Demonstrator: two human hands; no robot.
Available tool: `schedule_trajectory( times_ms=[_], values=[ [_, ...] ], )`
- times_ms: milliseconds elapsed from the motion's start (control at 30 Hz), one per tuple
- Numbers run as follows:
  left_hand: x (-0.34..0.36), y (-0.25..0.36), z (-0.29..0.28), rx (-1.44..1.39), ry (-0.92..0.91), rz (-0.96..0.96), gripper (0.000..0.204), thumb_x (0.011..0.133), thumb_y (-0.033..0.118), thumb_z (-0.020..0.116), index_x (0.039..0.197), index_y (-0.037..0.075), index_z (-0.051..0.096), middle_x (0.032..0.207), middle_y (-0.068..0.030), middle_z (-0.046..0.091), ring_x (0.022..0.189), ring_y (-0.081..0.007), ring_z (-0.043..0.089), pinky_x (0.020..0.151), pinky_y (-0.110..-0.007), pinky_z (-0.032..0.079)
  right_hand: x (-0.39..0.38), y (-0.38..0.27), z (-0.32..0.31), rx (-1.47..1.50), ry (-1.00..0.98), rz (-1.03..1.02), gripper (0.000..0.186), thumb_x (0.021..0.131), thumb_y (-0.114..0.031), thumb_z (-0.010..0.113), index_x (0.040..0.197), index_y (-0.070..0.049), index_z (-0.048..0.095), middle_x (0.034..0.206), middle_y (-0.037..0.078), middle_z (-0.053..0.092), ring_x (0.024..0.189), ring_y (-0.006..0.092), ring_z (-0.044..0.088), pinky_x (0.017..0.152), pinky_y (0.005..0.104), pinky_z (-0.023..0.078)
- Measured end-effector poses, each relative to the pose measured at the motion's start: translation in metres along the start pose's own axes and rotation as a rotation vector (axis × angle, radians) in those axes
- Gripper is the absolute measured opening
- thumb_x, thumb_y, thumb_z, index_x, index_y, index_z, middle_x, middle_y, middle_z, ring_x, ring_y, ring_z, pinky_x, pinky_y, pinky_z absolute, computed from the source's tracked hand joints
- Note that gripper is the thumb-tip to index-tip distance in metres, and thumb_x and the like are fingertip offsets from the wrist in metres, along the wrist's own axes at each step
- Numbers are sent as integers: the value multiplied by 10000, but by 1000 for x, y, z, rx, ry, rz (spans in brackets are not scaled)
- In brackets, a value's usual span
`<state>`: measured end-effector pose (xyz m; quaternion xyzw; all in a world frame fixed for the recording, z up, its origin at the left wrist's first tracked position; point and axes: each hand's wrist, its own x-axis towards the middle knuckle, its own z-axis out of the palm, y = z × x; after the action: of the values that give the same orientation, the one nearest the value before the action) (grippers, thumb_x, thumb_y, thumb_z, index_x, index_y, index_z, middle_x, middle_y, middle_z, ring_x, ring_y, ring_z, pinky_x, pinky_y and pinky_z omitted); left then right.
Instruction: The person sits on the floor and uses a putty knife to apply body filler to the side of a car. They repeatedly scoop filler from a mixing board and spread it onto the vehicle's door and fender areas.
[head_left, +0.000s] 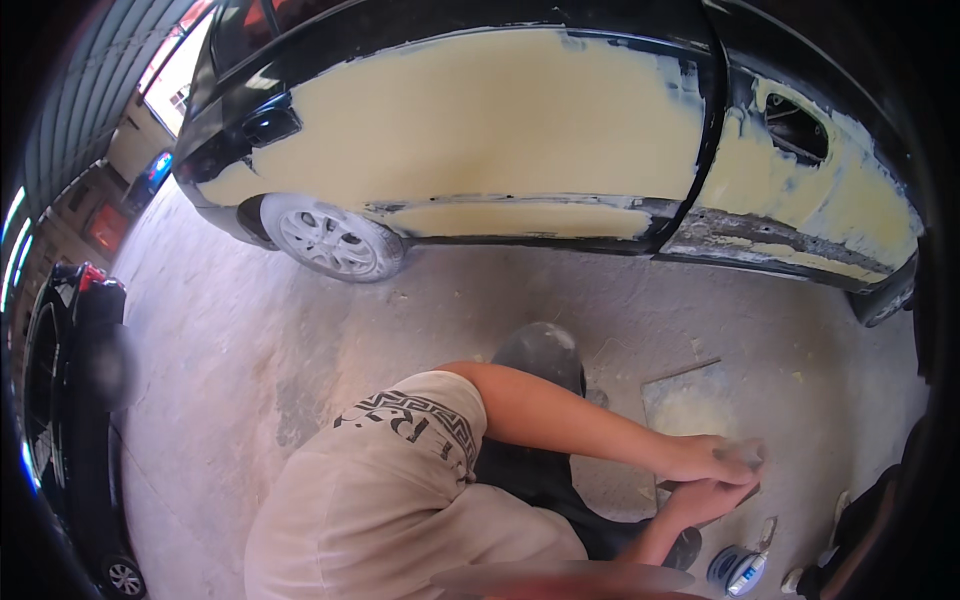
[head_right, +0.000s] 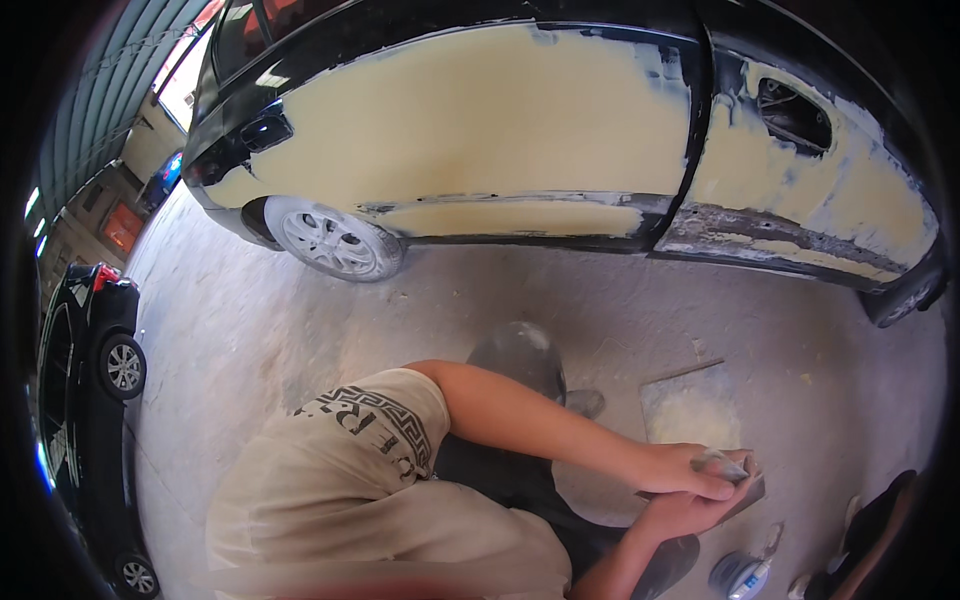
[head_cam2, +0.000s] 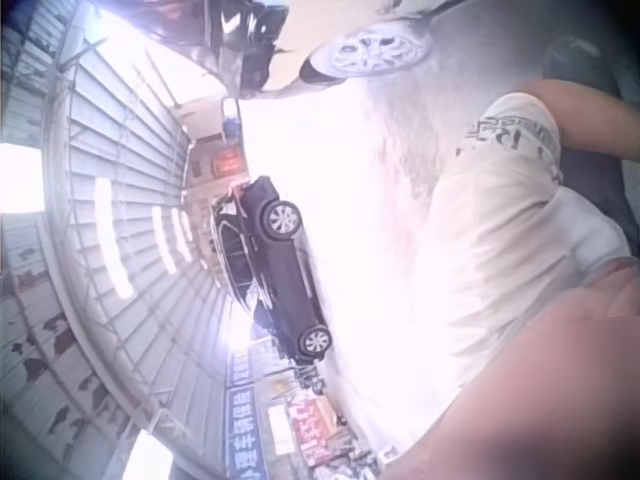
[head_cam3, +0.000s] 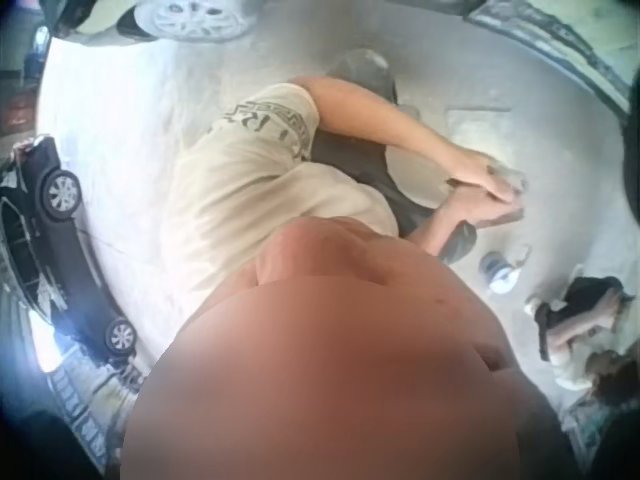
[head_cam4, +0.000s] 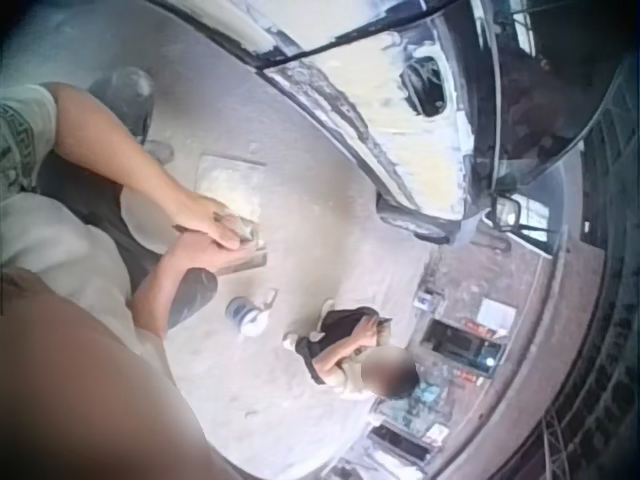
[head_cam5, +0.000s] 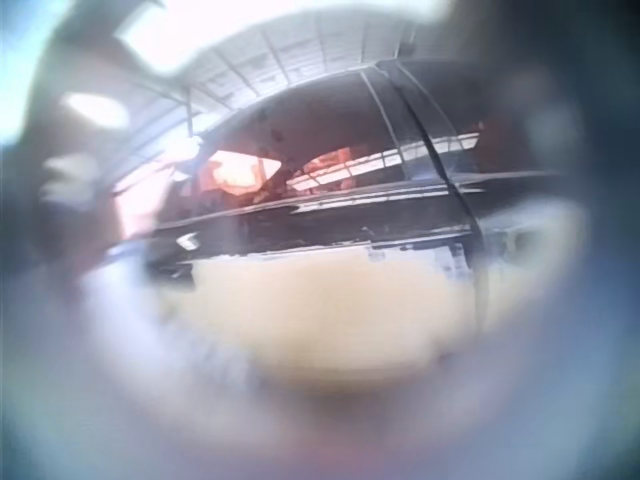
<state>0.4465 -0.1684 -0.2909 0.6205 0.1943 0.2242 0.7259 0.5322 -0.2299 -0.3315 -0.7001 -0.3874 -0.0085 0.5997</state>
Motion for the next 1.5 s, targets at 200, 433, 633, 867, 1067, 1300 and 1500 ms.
schedule_trajectory(
  times_ms=[200,433,633,867,1067,1300,1500],
  values=[
    [9,-17,-4,107,-158,-216,724,894,381,712,1468,30,444,1073,-146,684,932,-220,659,835,-354,529,25,-13,-34,157,-25,281,397,1051,-207,478,1389,-4,525,1303,160,611,1159,249,605,972,339,480],
    [3,-45,-3,481,-26,2,444,828,175,714,1195,-53,609,936,-231,693,803,-346,684,733,-425,534,34,13,-31,-9,54,135,452,1057,-220,522,1449,0,478,1330,196,611,1130,265,624,945,355,491],
    [-2,-26,1,597,74,117,337,782,212,760,947,-62,655,896,-293,658,895,-446,651,767,-466,510,30,22,-25,-69,45,135,447,1057,-216,517,1454,-15,479,1252,225,650,1036,275,658,867,354,511],
    [-4,-1,-11,731,65,127,263,753,224,804,792,-14,698,721,-206,670,699,-383,666,651,-447,505,30,16,-25,-56,66,18,457,1012,-130,555,1451,-27,484,1312,203,627,1048,276,649,872,353,509],
    [-6,11,-17,733,-3,72,256,758,233,802,749,-5,708,681,-185,670,612,-340,650,587,-422,486,22,6,-34,-106,10,17,490,980,-106,595,1450,-23,484,1385,220,582,1201,291,609,960,360,486],
    [-6,18,-22,712,74,87,229,806,239,767,803,14,723,677,-165,667,603,-319,641,593,-410,478,14,16,-38,-209,-38,15,540,974,-223,646,1451,-25,484,1391,206,582,1200,348,609,965,385,492],
    [3,28,-31,601,310,185,212,839,224,740,860,14,727,711,-173,680,662,-324,669,620,-405,504,8,6,-42,-204,-107,1,541,969,-245,650,1457,-70,494,1297,216,639,1094,347,660,890,401,518]
  ],
)
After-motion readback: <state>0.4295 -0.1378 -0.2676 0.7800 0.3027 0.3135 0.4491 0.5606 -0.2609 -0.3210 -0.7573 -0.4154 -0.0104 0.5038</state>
